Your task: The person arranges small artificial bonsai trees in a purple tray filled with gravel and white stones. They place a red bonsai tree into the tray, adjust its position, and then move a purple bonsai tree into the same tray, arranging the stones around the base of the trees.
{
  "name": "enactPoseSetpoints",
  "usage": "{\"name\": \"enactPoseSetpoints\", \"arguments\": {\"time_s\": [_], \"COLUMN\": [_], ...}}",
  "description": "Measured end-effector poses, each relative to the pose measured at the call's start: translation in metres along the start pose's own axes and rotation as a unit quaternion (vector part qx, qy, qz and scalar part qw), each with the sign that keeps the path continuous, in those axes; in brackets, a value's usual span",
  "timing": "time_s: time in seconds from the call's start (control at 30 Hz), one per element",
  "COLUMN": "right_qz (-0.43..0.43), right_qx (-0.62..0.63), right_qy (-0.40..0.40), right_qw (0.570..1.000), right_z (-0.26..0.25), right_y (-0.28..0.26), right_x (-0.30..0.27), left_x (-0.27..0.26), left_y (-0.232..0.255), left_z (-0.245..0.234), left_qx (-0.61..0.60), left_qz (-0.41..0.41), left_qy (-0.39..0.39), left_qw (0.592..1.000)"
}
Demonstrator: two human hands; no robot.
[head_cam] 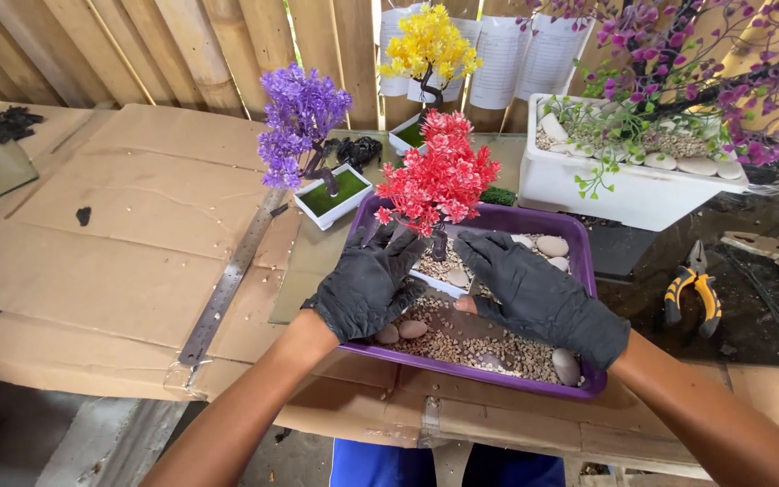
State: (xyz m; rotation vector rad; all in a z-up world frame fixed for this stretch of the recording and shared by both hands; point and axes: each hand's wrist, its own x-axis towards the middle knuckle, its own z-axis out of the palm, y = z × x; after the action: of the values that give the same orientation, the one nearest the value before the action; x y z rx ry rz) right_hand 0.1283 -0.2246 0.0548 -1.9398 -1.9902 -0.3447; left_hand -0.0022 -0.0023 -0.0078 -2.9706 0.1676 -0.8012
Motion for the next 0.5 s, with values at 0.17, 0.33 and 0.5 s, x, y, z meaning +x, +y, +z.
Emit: {"name": "enactPoseSetpoints", "arguments": {"time_s": [0.17,0.33,0.5], "right_qz": [0.004,0.003,0.010], "right_qx": [0.007,-0.003,0.018], "right_qy": [0.007,-0.013,-0.016], "right_qw": [1.000,1.000,1.000], "right_z": [-0.002,-0.001,0.009], "right_y": [-0.004,-0.005,0.007], "right_x": [0.003,0.004,-0.004], "left_x": [-0.005,-0.007,-0.013], "left_y": [-0.003,-0.007,-0.020], "left_z": [0.046,0.012,0.062], "left_qx": [-0.002,0.037,-0.012], "left_qz": [-0.005,0.004,0.015], "left_qy": [-0.015,-0.039,0.016], "left_qw": [1.000,0.999,1.000]}}
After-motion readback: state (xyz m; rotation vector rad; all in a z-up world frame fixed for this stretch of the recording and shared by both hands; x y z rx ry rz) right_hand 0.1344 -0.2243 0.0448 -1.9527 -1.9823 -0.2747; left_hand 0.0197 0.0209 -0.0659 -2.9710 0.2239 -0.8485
